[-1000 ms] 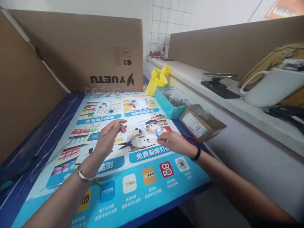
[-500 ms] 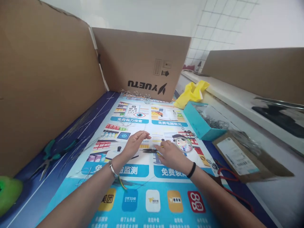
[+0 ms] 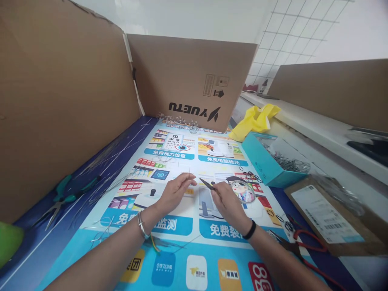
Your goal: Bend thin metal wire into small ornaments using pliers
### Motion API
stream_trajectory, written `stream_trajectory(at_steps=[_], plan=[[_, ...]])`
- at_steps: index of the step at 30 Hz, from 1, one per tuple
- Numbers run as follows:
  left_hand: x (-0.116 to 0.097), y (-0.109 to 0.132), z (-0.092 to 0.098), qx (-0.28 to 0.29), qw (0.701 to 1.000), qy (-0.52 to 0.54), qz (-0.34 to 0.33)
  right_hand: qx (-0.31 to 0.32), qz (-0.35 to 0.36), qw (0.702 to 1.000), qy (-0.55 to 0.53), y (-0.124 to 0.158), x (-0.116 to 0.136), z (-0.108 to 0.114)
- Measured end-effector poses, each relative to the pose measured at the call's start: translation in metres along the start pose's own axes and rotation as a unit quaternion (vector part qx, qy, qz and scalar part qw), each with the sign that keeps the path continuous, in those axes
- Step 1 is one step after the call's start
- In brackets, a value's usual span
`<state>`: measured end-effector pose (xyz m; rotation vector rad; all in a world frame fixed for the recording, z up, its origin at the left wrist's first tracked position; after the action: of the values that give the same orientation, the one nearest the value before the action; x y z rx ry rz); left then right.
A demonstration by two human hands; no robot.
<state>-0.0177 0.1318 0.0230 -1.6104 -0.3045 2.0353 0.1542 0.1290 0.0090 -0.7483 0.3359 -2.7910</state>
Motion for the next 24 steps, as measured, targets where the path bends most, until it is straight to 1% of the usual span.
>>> stream_trajectory(at_steps=[2,5,11,15,19,24], plan=[[0.000,0.001,0.000,0.004,1.000,-0.013,-0.009,0.004,-0.015,0.998,-0.055,0.000,-0.003,0.002],[0.001,0.002,-0.006,0.043,0.998,-0.033,-0.023,0.022,-0.003,0.993,-0.120,0.001,0.002,0.004],[-0.002,0.005,-0.020,0.114,0.991,-0.053,-0.045,0.037,0.047,0.986,-0.153,0.007,0.017,0.009],[-0.004,0.005,-0.020,0.123,0.989,-0.062,-0.050,0.029,0.063,0.984,-0.166,0.008,0.020,0.012],[-0.001,0.007,-0.022,0.138,0.987,-0.068,-0.055,0.021,0.074,0.985,-0.158,0.010,0.020,0.012],[0.000,0.007,-0.020,0.126,0.988,-0.065,-0.067,-0.019,0.071,0.986,-0.148,0.011,0.017,0.017]])
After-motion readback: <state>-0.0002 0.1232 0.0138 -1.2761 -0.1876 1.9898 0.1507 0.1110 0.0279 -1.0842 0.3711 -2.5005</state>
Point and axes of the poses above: each hand's wrist, its own y-axis away from the middle knuckle, its own z-axis out of the back of the hand, x = y × z, the point moved 8 cm from there along -y, towards the middle knuckle, and after that the axes turned 13 degrees about -z, right-handed, at the moved point
